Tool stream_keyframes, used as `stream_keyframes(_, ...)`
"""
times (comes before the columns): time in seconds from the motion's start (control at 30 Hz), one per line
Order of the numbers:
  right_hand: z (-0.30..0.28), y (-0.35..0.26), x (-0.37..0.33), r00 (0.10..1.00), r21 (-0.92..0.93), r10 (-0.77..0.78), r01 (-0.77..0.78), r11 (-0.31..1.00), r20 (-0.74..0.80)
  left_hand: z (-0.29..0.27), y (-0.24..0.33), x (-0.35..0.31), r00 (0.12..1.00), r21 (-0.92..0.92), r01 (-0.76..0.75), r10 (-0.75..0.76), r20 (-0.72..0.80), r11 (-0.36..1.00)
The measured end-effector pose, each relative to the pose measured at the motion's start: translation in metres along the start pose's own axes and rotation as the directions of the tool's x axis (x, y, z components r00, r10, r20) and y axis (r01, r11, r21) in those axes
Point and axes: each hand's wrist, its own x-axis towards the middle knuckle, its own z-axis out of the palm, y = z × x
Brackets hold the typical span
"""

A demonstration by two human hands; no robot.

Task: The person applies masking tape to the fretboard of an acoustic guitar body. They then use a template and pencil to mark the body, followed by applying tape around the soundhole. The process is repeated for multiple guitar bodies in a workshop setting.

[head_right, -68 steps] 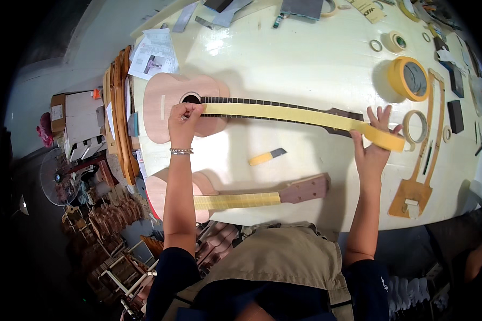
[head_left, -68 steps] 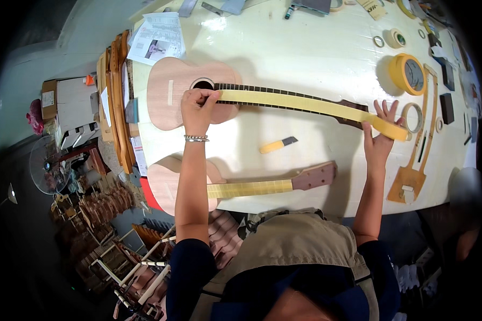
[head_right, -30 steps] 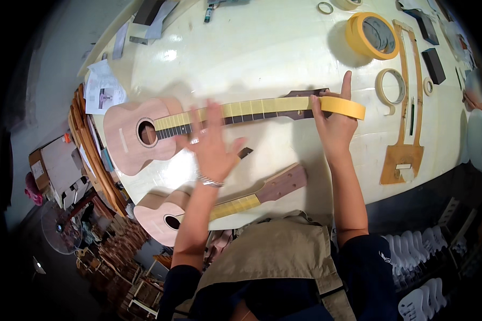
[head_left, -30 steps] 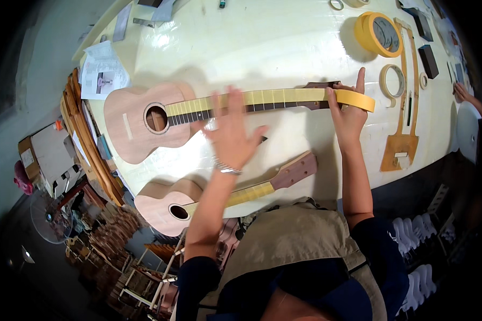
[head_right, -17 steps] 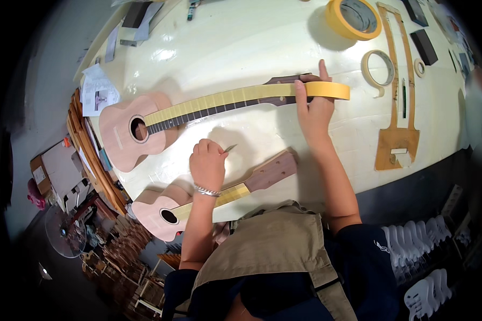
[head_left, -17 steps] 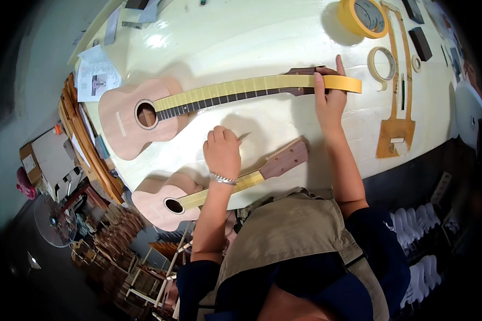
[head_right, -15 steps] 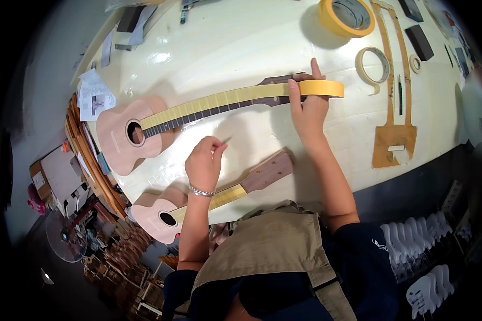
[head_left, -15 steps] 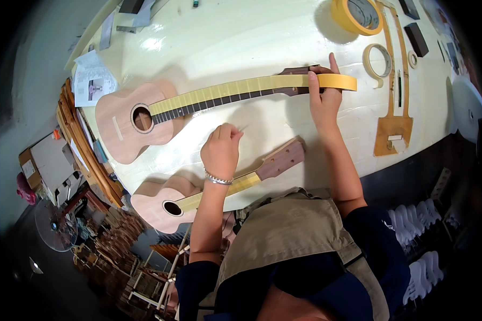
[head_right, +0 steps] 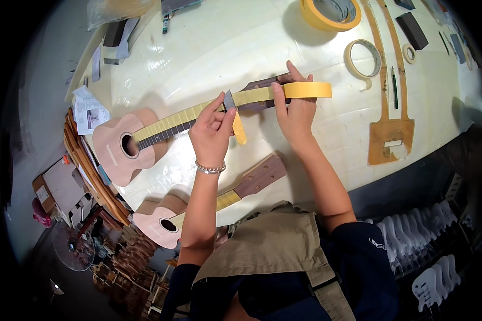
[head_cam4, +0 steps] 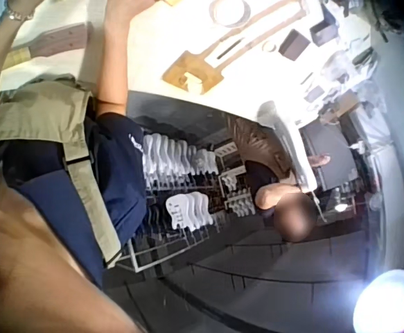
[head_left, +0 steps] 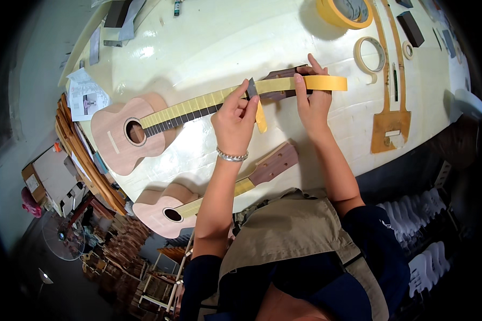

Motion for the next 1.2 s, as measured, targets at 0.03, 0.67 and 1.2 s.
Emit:
stream_keyframes(0.03, 0.001, 0.001, -0.002, 1.0, -0.041, -0.015, 0.015, 0.999, 0.009, 0.001, -0.001, 0.0, 1.0, -0.02, 0.011, -0.011, -0.019, 1.0)
stream_keyframes(0.67, -0.013, -0.082, -0.038, 0.968, 0.95, 0.063, -0.252, 0.182, 0.245, -0.01, 0.015, -0.045, 0.992, -0.648, 0.104, -0.129, 0.009, 0.754)
stream_keyframes(1.2, -0.018, -0.025, 0.005, 0.967, -0.237, -0.177, 0.219, 0.947, 0.185, -0.226, -0.068, 0.016, 0.94, 0.111, -0.147, 0.174, -0.294, 0.983)
